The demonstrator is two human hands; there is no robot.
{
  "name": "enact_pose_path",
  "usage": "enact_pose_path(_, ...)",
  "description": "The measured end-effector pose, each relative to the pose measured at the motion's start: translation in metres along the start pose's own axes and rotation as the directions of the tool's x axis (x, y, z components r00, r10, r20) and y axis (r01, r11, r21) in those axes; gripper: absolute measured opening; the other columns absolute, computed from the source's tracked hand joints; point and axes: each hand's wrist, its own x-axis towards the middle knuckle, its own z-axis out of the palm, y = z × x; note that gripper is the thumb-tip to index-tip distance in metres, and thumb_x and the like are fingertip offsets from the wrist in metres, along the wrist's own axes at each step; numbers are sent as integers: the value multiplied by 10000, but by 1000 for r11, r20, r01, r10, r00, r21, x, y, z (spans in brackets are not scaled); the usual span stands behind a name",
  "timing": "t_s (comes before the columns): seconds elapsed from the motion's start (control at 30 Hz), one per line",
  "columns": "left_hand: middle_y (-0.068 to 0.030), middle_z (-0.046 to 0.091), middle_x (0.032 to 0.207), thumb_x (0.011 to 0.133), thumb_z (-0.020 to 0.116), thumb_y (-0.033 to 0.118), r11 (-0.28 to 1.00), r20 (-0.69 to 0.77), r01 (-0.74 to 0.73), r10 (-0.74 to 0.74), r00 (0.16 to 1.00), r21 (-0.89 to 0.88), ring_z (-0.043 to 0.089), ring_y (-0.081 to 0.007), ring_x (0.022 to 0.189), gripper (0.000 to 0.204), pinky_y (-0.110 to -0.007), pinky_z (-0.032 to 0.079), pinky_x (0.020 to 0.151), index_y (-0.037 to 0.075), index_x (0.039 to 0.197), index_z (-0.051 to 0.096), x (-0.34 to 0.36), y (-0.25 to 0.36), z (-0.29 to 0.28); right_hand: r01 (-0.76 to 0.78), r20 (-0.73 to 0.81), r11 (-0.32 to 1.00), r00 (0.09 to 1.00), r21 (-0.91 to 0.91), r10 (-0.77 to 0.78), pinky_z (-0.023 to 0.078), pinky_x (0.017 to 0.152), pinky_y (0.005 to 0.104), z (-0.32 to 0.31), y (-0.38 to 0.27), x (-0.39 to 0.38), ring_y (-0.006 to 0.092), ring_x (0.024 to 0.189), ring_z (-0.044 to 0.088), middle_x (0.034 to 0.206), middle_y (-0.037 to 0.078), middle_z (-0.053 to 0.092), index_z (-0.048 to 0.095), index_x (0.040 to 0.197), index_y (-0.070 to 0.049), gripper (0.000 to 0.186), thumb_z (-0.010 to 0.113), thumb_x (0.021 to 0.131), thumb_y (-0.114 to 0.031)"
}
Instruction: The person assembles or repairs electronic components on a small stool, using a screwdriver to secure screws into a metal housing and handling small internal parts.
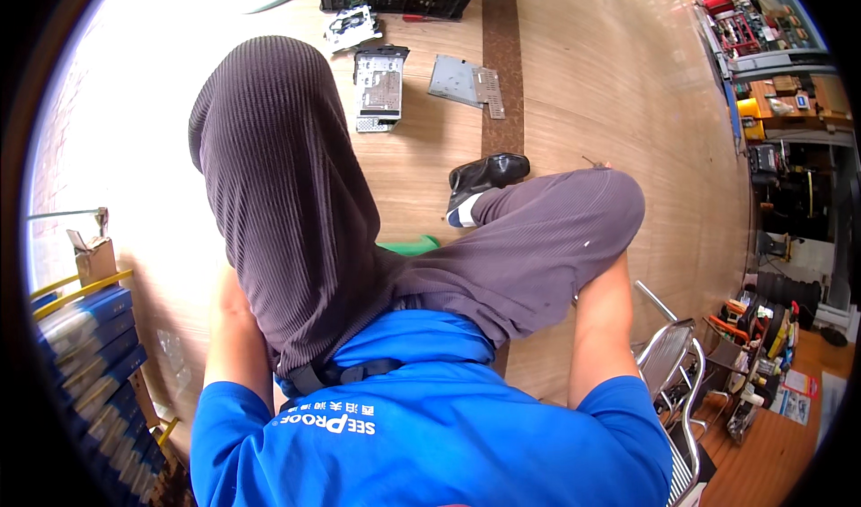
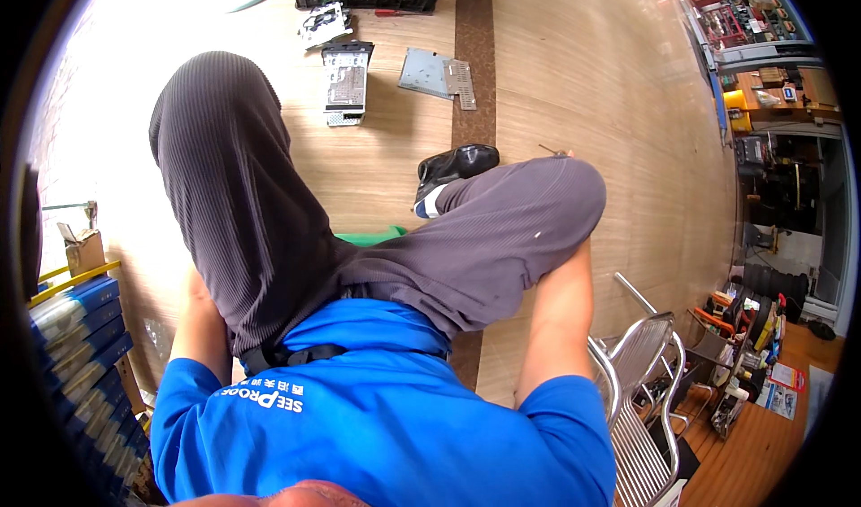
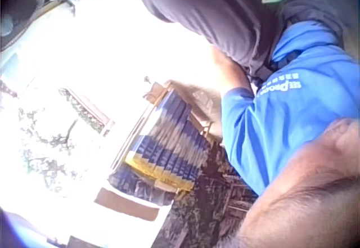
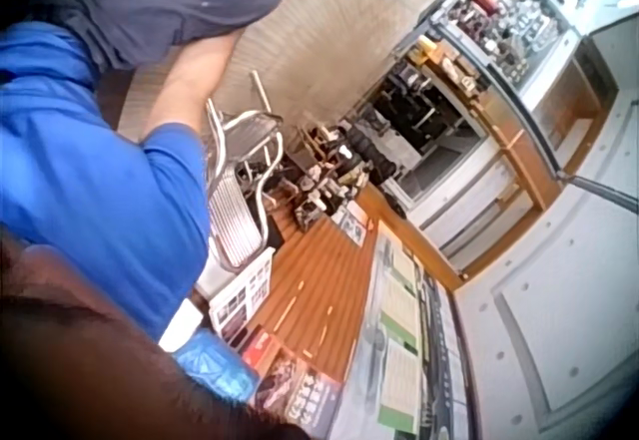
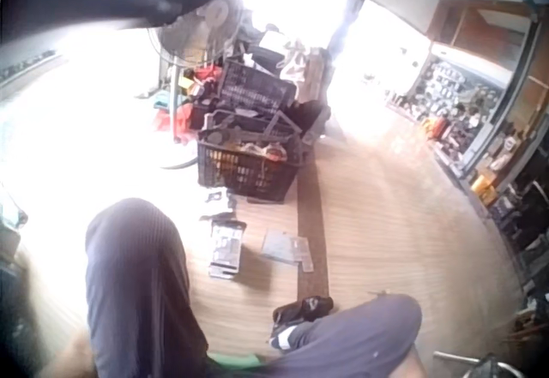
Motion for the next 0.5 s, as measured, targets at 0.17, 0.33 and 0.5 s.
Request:
enact_pose_path(0.17, -211, 394, 1430, 962, 441, 438, 1000, 20, -11, 11, 1000, 8, 366, -324, 1341, 632, -462, 337, 1082, 10, 1417, 342, 7, 5, 4, 8, -10, 1000, 1000, -7, -8, 496, 601, 299, 0, -6, 1, 178, 683, 577, 777, 79, 587, 536, 1066, -90, 280, 525, 961, -349)
enact_pose_path(0.33, -214, 391, 1431, 963, 439, 436, 1000, 34, -18, 17, 999, 15, 365, -325, 1342, 633, -462, 337, 1082, 9, 1420, 334, 14, 11, 2, 3, -22, 1000, 1000, -20, -3, 500, 600, 301, 0, -7, 0, 181, 682, 581, 780, 82, 591, 534, 1070, -90, 284, 525, 961, -352)
enact_pose_path(0.5, -216, 387, 1432, 965, 437, 434, 1000, 53, -13, 12, 999, 24, 363, -326, 1342, 635, -462, 338, 1082, 9, 1423, 326, 16, 10, 0, 7, -26, 1000, 1000, -21, -7, 503, 599, 304, 3, -13, -4, 184, 681, 585, 784, 85, 595, 531, 1074, -90, 288, 524, 960, -354)
